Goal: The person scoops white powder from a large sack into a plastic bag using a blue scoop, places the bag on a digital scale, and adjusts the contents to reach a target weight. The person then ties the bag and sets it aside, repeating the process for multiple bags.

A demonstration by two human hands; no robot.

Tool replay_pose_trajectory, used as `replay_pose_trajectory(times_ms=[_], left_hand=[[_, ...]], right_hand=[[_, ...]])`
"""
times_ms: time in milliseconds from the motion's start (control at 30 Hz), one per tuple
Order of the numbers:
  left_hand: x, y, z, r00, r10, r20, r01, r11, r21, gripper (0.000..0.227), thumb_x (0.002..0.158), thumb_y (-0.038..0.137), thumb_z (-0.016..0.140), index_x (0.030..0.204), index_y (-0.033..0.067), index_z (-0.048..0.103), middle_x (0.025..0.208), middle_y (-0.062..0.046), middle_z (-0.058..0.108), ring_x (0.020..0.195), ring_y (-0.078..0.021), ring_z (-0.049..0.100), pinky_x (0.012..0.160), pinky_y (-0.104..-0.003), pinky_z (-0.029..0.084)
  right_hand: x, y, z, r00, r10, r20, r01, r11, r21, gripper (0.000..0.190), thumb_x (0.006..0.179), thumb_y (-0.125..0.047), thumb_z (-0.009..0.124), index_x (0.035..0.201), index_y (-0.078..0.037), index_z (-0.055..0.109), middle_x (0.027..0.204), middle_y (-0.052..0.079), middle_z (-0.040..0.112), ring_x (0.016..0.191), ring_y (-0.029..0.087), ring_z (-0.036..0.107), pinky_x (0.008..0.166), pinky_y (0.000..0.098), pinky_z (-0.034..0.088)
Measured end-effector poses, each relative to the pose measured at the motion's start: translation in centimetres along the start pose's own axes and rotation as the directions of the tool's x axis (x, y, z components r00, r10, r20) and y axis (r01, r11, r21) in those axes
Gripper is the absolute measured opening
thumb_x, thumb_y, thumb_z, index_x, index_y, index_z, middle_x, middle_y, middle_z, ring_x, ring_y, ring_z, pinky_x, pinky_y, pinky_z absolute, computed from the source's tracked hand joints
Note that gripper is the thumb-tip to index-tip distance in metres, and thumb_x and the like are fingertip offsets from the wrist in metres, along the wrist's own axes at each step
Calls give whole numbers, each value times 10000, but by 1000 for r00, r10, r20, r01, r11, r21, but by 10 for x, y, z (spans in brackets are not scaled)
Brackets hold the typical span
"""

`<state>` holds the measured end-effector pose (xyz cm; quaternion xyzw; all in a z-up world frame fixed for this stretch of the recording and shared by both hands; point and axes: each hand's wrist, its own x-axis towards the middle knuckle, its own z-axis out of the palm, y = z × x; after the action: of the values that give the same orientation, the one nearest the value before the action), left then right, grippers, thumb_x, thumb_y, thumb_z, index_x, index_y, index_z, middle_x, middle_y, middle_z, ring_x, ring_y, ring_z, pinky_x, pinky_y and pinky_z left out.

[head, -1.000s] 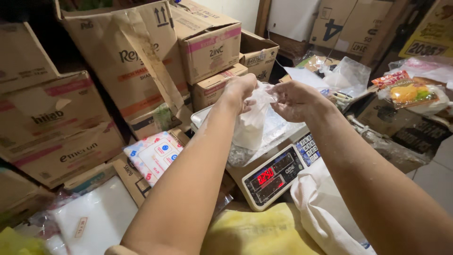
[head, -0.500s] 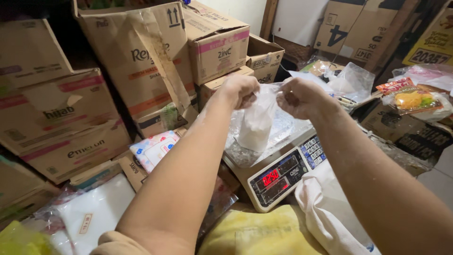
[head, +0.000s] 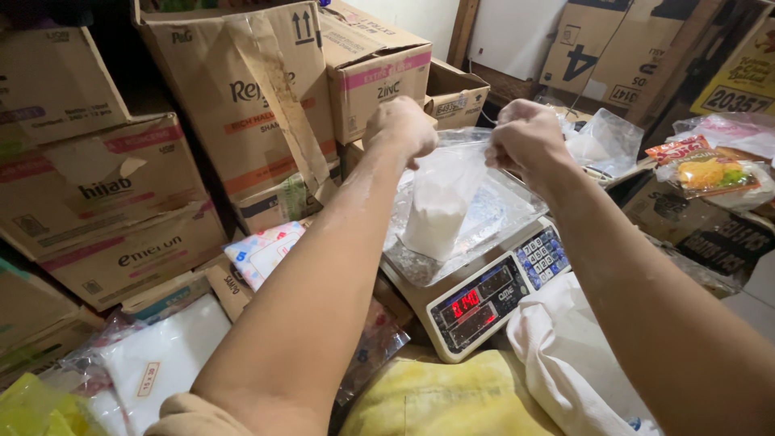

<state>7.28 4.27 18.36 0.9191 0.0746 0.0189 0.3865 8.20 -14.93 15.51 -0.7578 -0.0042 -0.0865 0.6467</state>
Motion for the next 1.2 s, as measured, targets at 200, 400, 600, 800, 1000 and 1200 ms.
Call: replay_pose_trajectory(times_ms=[200, 400, 600, 800, 1000, 1200], left_hand=[[4, -11, -8, 994, -1, 110, 24, 979, -203, 287, 888, 91, 664, 1093, -103, 713, 917, -207, 788, 729, -240, 815, 532, -337, 612], [20, -13, 8, 994, 110, -17, -111, 985, -129, 280, 842, 159, 684, 1024, -40, 758, 875, -163, 794, 720, -201, 796, 653, -316, 640], [45, -33, 48, 865, 502, -24, -496, 845, -201, 306, 851, 235, 648, 1033, 45, 804, 1019, -188, 793, 953, -238, 758, 906, -351, 571], [33, -97, 77, 836, 548, 29, -403, 649, -645, 835, 773, 115, 668, 1522, 72, 302, 1425, -197, 512, 1121, -359, 698, 973, -477, 567], [28, -92, 116, 788, 614, -46, -605, 758, -244, 476, 828, 315, 698, 1232, 67, 656, 1157, -213, 725, 1127, -357, 680, 983, -485, 499], [49, -86, 142, 835, 550, 9, -533, 813, -233, 459, 1010, 394, 362, 1063, 141, 742, 1037, -128, 813, 1101, -322, 713, 1043, -476, 444]], right_hand=[[-2, 23, -22, 987, -4, -160, 58, 940, 337, 456, 974, -198, 723, 1328, -124, 445, 1297, 191, 499, 1132, 300, 573, 944, 517, 523], [-19, 80, -1, 932, 65, 357, -11, 988, -152, 895, 894, -430, 652, 1616, -231, 161, 1621, 50, 342, 1417, 266, 378, 1057, 604, 283], [-2, 113, 37, 940, -172, 294, 201, 977, -71, 410, 1007, -322, 685, 1297, -32, 674, 1212, 147, 727, 1061, 226, 671, 891, 343, 546], [16, 112, 29, 850, -403, 340, 511, 787, -346, 402, 1080, -343, 540, 1440, -195, 637, 1292, 70, 749, 1131, 217, 672, 1011, 363, 512], [18, 84, 25, 815, -288, 503, 579, 412, -703, 537, 1052, -455, 296, 1562, -342, 419, 1611, 70, 421, 1490, 334, 245, 1196, 559, 150], [8, 63, 2, 833, 6, 553, 188, 937, -294, 700, 1065, -432, 570, 1686, -213, 334, 1360, 173, 617, 1130, 271, 595, 995, 484, 511]])
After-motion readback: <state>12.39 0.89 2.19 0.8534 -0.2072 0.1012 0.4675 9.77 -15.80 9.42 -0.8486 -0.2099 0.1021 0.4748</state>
